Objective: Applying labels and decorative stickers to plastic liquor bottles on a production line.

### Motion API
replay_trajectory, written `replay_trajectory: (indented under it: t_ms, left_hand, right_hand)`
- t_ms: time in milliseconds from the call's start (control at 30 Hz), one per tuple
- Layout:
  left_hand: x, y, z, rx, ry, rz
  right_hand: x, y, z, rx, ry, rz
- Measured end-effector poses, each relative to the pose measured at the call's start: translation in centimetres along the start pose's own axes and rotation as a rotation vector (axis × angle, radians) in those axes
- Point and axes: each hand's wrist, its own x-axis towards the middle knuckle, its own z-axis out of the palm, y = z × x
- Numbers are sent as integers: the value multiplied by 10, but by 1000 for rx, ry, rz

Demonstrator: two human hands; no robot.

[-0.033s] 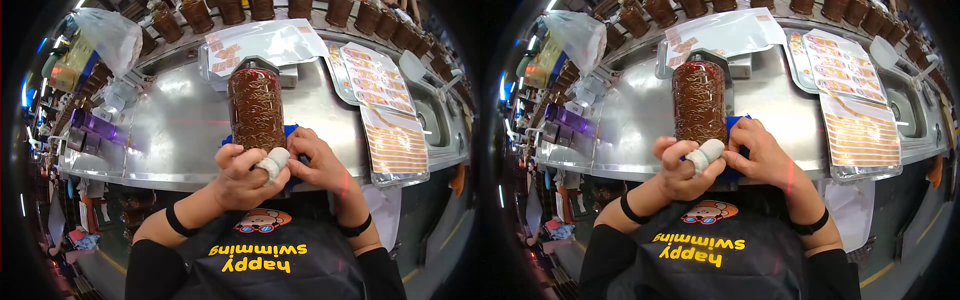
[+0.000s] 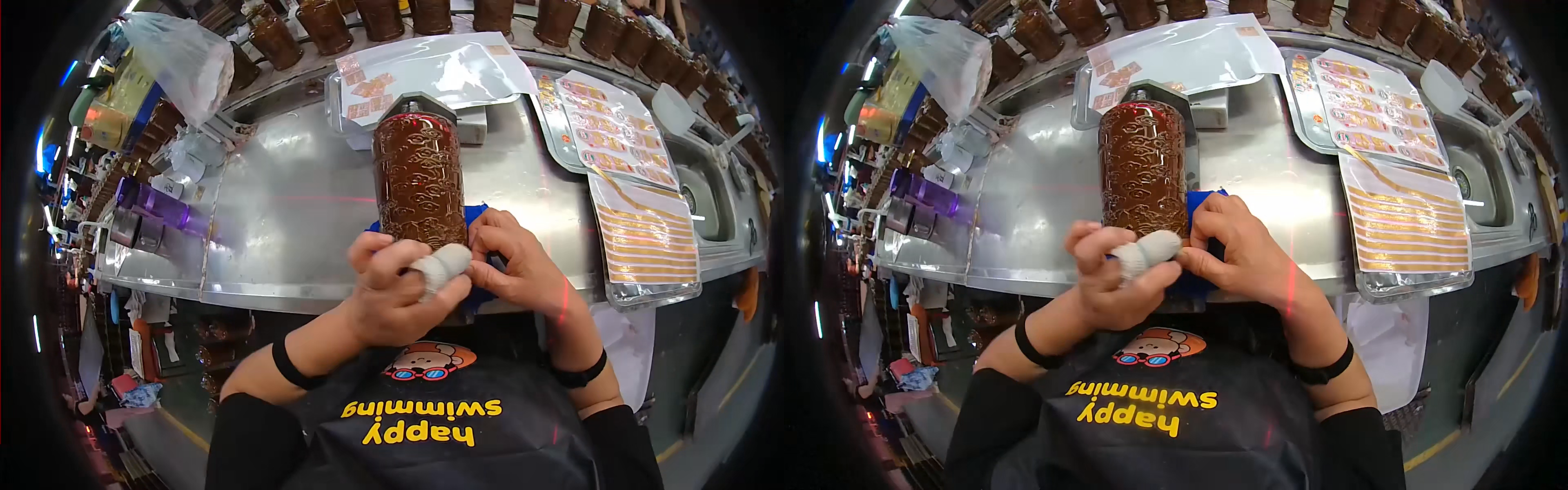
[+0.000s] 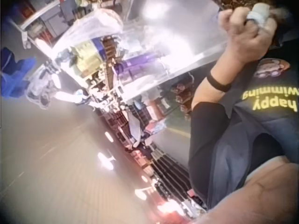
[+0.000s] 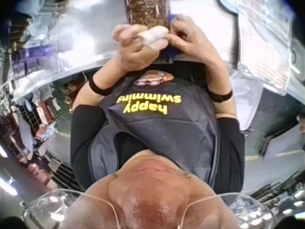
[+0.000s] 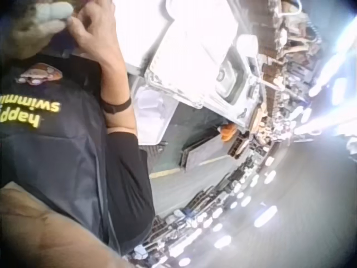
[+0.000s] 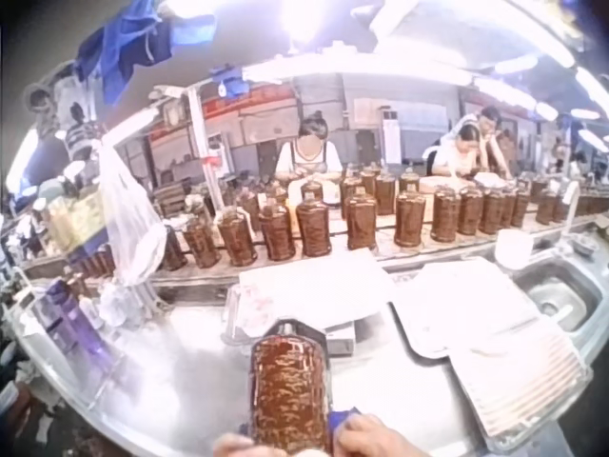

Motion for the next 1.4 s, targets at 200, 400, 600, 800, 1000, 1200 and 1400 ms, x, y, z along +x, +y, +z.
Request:
replay_trajectory:
  t_ms: [200,400,600,800,1000,1200,1400]
  left_hand:
    - [-30,3,-13,-22,60,-267]
    - [-8,-2,-3,111,48,38]
    - [-24,5,-8,56,40,-76]
    - [-43,13,-13,96,111,-348]
    - [-25,5,-5,198,25,-96]
    - [0,15,5,211,-4,-15]
    - [-13,7,-8,99,57,-422]
  right_hand:
    - [1,0,-1,-11,-35,10]
    - [3,-2,1,-33,-43,-12]
    - [1,2,1,-31,-10,-9]
    - [3,-5,-3,-48,-78,61]
    - [0,-7,0,-68,-10,16]
    - [-17,-17,-15,105,256,98]
    - [-9,-40,-6,184,453,64]
